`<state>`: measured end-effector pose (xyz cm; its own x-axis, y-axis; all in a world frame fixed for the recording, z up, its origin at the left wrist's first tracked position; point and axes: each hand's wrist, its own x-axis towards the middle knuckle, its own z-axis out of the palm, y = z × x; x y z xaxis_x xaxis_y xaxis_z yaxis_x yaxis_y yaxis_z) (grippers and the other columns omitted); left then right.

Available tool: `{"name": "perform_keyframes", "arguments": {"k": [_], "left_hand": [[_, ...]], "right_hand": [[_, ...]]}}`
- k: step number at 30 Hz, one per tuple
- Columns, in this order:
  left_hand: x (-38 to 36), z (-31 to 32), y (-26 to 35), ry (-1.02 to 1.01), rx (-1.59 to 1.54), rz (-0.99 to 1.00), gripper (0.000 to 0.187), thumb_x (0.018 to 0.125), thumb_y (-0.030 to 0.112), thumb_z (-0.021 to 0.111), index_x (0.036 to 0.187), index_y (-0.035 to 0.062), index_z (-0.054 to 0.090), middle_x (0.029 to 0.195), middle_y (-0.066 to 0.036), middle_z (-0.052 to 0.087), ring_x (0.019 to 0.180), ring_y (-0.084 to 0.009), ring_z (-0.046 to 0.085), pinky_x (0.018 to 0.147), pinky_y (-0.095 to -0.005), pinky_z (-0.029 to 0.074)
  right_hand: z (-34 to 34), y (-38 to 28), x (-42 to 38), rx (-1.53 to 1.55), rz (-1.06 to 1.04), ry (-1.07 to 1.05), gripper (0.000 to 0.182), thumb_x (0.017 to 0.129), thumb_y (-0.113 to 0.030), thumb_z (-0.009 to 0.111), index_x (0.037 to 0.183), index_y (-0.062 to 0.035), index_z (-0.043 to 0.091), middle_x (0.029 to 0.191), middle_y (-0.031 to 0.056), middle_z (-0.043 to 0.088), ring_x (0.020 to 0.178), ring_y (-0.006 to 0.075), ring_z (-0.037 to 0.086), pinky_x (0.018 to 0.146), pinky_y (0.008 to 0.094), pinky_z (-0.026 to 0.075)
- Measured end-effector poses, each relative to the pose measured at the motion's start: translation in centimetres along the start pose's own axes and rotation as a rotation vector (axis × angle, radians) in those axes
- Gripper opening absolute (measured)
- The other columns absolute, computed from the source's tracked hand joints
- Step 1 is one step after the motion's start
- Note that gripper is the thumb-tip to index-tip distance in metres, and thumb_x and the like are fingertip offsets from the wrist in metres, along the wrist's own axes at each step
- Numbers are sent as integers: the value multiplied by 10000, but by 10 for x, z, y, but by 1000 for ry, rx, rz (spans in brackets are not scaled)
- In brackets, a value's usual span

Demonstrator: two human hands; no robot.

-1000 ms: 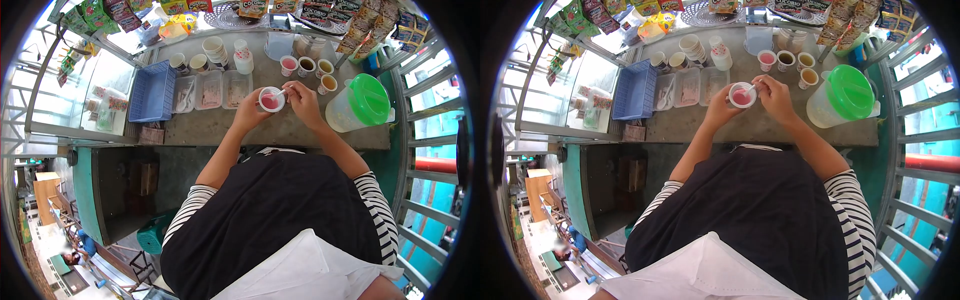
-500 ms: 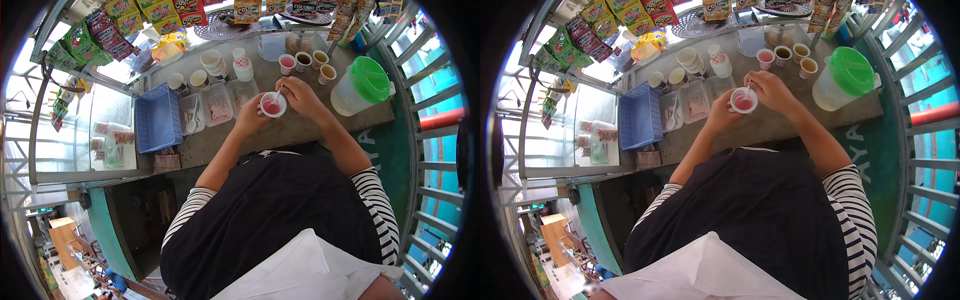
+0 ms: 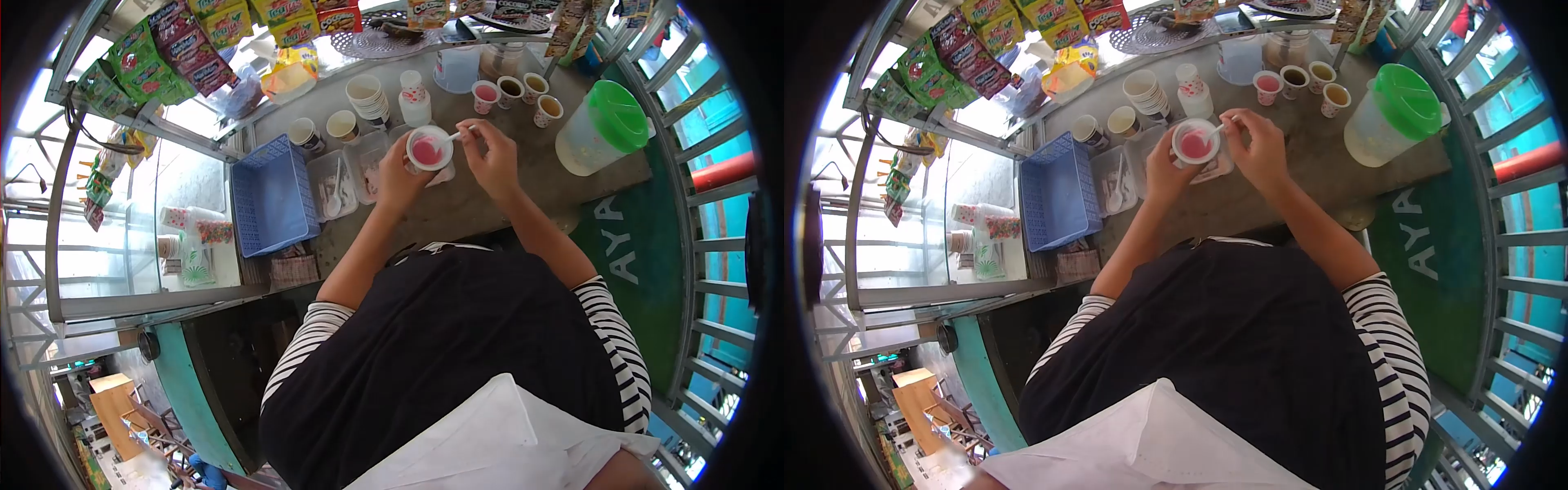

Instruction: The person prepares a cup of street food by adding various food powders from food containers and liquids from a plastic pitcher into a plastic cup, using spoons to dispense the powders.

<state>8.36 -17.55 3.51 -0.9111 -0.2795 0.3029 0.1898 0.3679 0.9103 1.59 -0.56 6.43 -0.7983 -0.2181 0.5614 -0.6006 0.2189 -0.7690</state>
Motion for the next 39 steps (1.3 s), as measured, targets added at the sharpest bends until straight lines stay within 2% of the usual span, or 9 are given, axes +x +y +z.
{"name": "perform_keyframes", "arguments": {"k": [4, 8, 10, 19, 23, 25, 28, 33, 39], "left_hand": [[19, -21, 14, 62, 71, 111, 616, 689, 170, 856, 1237, 30, 610, 1099, -169, 694, 1016, -286, 695, 869, -374, 547], [28, -42, 33, 127, 138, 119, 652, 680, 196, 866, 1256, 33, 607, 1129, -163, 694, 1037, -295, 690, 897, -379, 543], [28, -51, 43, 83, 131, 141, 634, 720, 167, 869, 1268, 5, 596, 1124, -132, 707, 1035, -185, 689, 906, -349, 554], [15, -70, 58, -9, 222, 122, 631, 716, 191, 865, 1263, 17, 602, 1112, -130, 702, 1034, -188, 689, 916, -367, 556], [14, -73, 55, -2, 225, 118, 627, 709, 183, 867, 1256, 21, 608, 1108, -127, 703, 1028, -191, 690, 914, -364, 555], [13, -76, 51, 30, 145, 95, 651, 677, 229, 859, 1255, 44, 622, 1133, -172, 691, 1042, -307, 683, 913, -392, 542], [11, -77, 45, 86, 215, 104, 649, 676, 246, 866, 1246, 49, 626, 1123, -166, 694, 1023, -311, 685, 896, -393, 546], [9, -82, 45, 148, 224, 118, 657, 678, 272, 874, 1244, 51, 623, 1117, -148, 698, 1010, -316, 684, 877, -398, 551], [8, -86, 50, 155, 204, 93, 678, 683, 249, 883, 1265, 36, 606, 1118, -150, 698, 1039, -280, 687, 905, -391, 554]], "right_hand": [[3, -18, 15, -80, -236, 1, 86, 922, -59, 643, 1002, -42, 669, 867, 75, 704, 779, 185, 674, 692, 282, 497], [7, -35, 32, 20, -303, -79, 117, 892, -28, 623, 991, -73, 664, 895, 74, 696, 808, 255, 648, 752, 343, 463], [4, -41, 44, 6, -374, -130, 126, 892, -27, 616, 998, -79, 660, 910, 67, 694, 835, 260, 645, 783, 351, 452], [12, -60, 93, -52, -565, -369, 63, 916, -96, 602, 967, -112, 633, 917, 44, 675, 937, 246, 627, 885, 385, 384], [23, -65, 94, -104, -517, -465, 57, 941, -129, 576, 965, -117, 627, 925, 48, 686, 927, 236, 630, 910, 392, 355], [27, -64, 89, -133, -490, -464, 73, 946, -140, 570, 975, -120, 634, 908, 50, 690, 905, 236, 633, 919, 395, 344], [32, -58, 73, -127, -366, -382, 91, 931, -150, 603, 990, -109, 659, 894, 55, 708, 862, 231, 661, 852, 368, 404], [34, -54, 48, 159, -20, -211, 140, 930, -148, 673, 1025, -47, 694, 938, 47, 750, 815, 107, 706, 654, 241, 511], [26, -49, 49, 444, 151, -136, 198, 990, -137, 624, 1091, 29, 662, 940, 64, 709, 891, 123, 684, 808, 241, 511]]}}
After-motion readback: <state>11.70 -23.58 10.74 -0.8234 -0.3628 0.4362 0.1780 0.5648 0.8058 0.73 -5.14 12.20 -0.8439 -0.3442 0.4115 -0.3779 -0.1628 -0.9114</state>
